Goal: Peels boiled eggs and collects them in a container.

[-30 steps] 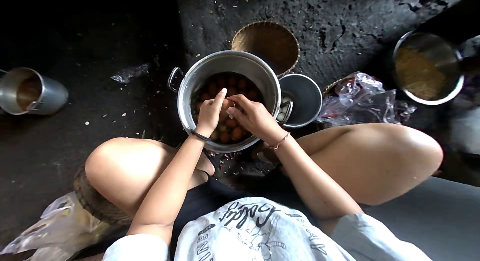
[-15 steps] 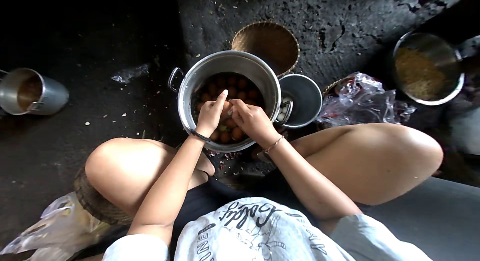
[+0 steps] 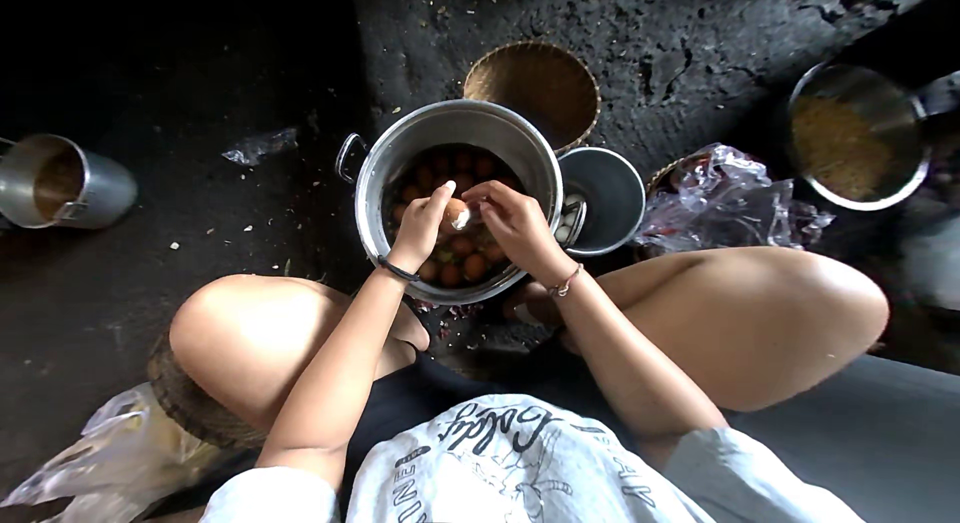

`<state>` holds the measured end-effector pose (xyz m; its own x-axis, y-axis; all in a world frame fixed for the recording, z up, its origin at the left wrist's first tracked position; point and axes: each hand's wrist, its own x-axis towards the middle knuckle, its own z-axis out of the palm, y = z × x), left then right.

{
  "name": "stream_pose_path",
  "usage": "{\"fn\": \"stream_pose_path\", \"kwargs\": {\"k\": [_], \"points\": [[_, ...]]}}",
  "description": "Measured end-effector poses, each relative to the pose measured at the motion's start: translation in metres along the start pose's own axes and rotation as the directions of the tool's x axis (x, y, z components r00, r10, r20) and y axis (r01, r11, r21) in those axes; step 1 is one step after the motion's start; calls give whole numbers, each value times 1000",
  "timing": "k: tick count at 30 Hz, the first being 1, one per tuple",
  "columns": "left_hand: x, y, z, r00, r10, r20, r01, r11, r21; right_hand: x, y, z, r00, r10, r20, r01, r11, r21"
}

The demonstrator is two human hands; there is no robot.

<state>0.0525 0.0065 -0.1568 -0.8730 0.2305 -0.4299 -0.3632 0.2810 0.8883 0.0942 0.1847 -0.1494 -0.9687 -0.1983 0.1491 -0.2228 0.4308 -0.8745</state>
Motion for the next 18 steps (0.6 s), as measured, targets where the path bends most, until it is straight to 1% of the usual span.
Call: {"fn": "stream_pose_path", "kwargs": {"k": [2, 4, 7, 9, 11, 13, 18], "points": [[1, 0, -1, 1000, 4, 9, -4, 1000, 30, 2, -1, -4, 998, -47, 52, 45, 998, 33], [0, 1, -3, 999, -1, 42, -2, 999, 54, 4, -2, -8, 993, -93, 77, 92, 996, 15], [1, 2, -6, 996, -52, 74, 44, 993, 110, 3, -3, -10, 981, -160, 110, 168, 984, -64], [1, 3, -7, 992, -93, 80, 81, 987, 141, 0, -5, -9, 976, -179, 126, 197, 968, -156], [1, 3, -7, 989, -122, 83, 109, 983, 148, -4, -4, -4, 969, -220, 110, 242, 933, -265], [1, 3, -6, 989, -128, 73, 116, 983, 143, 0, -2, 1, 964, -247, 95, 264, 910, -320], [3, 0, -5, 995, -89, 43, 82, 986, 142, -3, -3, 11, 973, -230, 31, 223, 893, -390]]}}
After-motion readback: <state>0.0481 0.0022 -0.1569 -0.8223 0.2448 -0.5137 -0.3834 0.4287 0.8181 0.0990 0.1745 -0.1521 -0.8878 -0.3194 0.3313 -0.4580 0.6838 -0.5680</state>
